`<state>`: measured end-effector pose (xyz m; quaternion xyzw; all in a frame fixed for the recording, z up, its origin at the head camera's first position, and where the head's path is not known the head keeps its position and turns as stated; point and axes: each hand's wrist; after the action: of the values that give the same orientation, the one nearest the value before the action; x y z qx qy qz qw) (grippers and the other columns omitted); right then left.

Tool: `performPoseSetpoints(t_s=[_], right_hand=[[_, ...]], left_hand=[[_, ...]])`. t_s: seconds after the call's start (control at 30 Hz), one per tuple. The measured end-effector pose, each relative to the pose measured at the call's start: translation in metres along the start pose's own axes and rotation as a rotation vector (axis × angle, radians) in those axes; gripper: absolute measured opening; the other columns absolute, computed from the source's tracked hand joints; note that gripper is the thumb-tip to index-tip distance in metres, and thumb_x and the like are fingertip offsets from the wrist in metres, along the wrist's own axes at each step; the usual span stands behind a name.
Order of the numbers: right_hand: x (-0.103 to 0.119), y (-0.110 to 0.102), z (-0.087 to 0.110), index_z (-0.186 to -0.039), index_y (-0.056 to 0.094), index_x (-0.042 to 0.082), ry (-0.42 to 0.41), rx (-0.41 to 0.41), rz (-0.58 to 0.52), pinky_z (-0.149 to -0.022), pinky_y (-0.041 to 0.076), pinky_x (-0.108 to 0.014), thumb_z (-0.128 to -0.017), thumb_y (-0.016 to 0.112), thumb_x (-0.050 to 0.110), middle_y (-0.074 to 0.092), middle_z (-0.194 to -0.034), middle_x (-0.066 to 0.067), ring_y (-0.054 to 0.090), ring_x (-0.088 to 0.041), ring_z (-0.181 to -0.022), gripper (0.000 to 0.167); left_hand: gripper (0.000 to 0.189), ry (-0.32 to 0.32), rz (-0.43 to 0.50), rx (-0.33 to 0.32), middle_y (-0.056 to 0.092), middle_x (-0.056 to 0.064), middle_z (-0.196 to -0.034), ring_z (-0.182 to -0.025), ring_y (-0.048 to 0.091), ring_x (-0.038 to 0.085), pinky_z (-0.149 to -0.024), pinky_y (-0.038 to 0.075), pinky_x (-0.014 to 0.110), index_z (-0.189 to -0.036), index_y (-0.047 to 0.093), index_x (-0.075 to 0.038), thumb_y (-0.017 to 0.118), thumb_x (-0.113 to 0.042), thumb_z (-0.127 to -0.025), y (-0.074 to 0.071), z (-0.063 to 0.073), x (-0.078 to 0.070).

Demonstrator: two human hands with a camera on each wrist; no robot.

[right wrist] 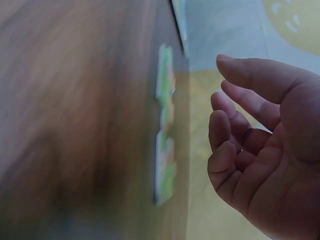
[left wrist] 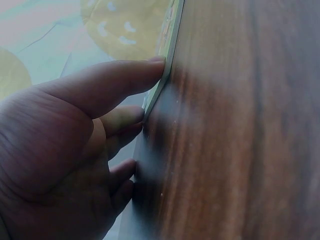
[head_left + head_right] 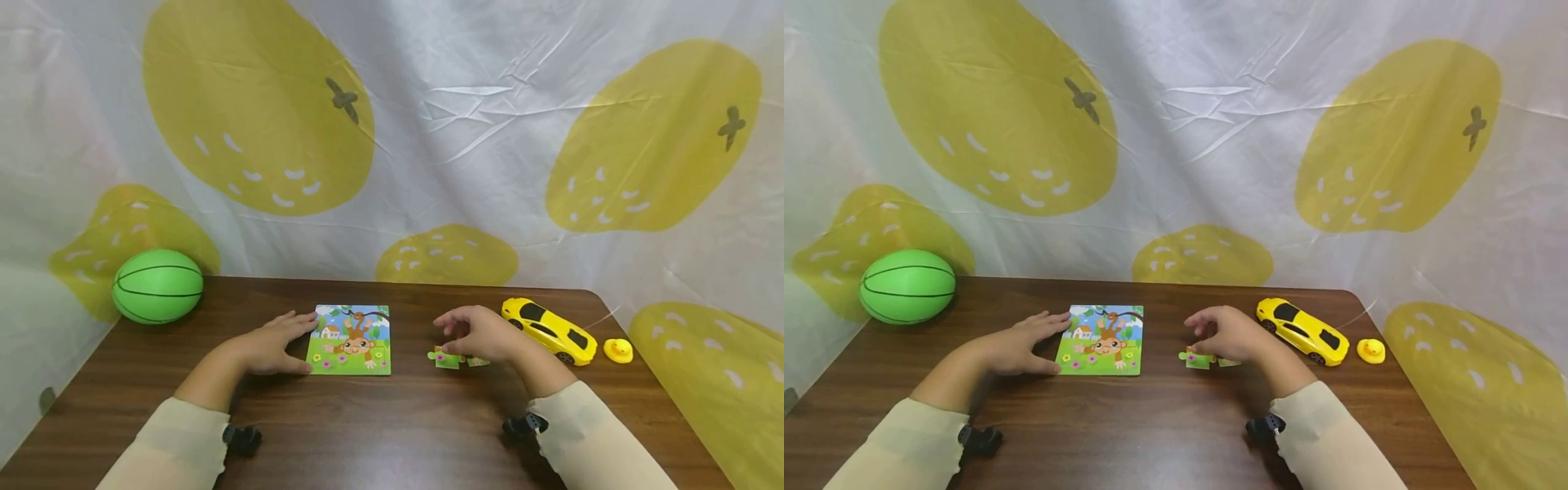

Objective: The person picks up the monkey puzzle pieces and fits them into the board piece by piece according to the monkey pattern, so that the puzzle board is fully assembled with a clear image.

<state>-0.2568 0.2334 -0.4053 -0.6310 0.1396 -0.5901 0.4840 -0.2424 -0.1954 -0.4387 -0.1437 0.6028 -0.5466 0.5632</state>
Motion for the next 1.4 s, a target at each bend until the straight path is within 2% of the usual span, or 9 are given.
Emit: performPoseSetpoints(t_s=[0.27, 0.43, 0.8, 1.03, 1.4], right_hand=[[-0.014, 0.004, 0.005, -0.128, 0.076, 0.014, 0.029, 0.043, 0.041, -0.08, 0.053, -0.033, -0.085, 0.09, 0.014, 0.071, -0.111, -0.002, 0.059, -0.018, -0.094, 0.045], [-0.014, 0.008, 0.003, -0.126, 0.077, 0.013, 0.016, 0.037, 0.08, -0.082, 0.052, -0.032, -0.083, 0.09, 0.013, 0.072, -0.11, -0.001, 0.06, -0.015, -0.089, 0.045], [-0.008, 0.011, -0.004, -0.118, 0.078, 0.012, 0.027, 0.052, 0.064, -0.074, 0.051, -0.031, -0.082, 0.088, 0.003, 0.069, -0.094, 0.0, 0.059, -0.015, -0.083, 0.039], [-0.003, 0.013, -0.007, -0.107, 0.076, 0.017, -0.043, 0.025, 0.109, -0.079, 0.051, -0.031, -0.088, 0.083, 0.004, 0.067, -0.095, 0.0, 0.059, -0.015, -0.089, 0.024], [0.016, 0.024, -0.015, -0.112, 0.076, 0.02, -0.105, 0.048, 0.096, -0.09, 0.054, -0.034, -0.099, 0.075, 0.012, 0.073, -0.096, 0.009, 0.063, -0.01, -0.092, 0.015]], left_hand=[[0.096, -0.006, 0.003, 0.003, 0.025, 0.009, -0.18, -0.167, 0.008, 0.048, -0.128, 0.015, 0.077, -0.168, 0.037, -0.014, 0.081, -0.05, -0.091, 0.0, 0.001, -0.002], [0.096, -0.008, 0.006, 0.004, 0.025, 0.009, -0.18, -0.167, 0.008, 0.048, -0.128, 0.015, 0.077, -0.168, 0.037, -0.014, 0.082, -0.05, -0.091, 0.0, 0.001, -0.002], [0.096, -0.011, 0.013, 0.003, 0.025, 0.008, -0.18, -0.167, 0.008, 0.048, -0.128, 0.015, 0.077, -0.168, 0.037, -0.014, 0.082, -0.049, -0.091, 0.0, 0.001, -0.002], [0.096, -0.014, 0.017, 0.006, 0.025, 0.009, -0.18, -0.167, 0.008, 0.049, -0.129, 0.014, 0.076, -0.168, 0.037, -0.013, 0.082, -0.048, -0.091, -0.001, 0.002, -0.003], [0.096, -0.017, 0.015, 0.007, 0.024, 0.008, -0.18, -0.167, 0.007, 0.048, -0.128, 0.014, 0.077, -0.168, 0.036, -0.014, 0.082, -0.05, -0.091, 0.0, 0.0, -0.001]])
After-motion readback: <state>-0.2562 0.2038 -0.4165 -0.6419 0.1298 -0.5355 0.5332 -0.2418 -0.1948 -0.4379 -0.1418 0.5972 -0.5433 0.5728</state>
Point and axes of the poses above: each hand's wrist, its own z-axis away from the middle knuckle, its own y-axis out of the palm, x = y × z
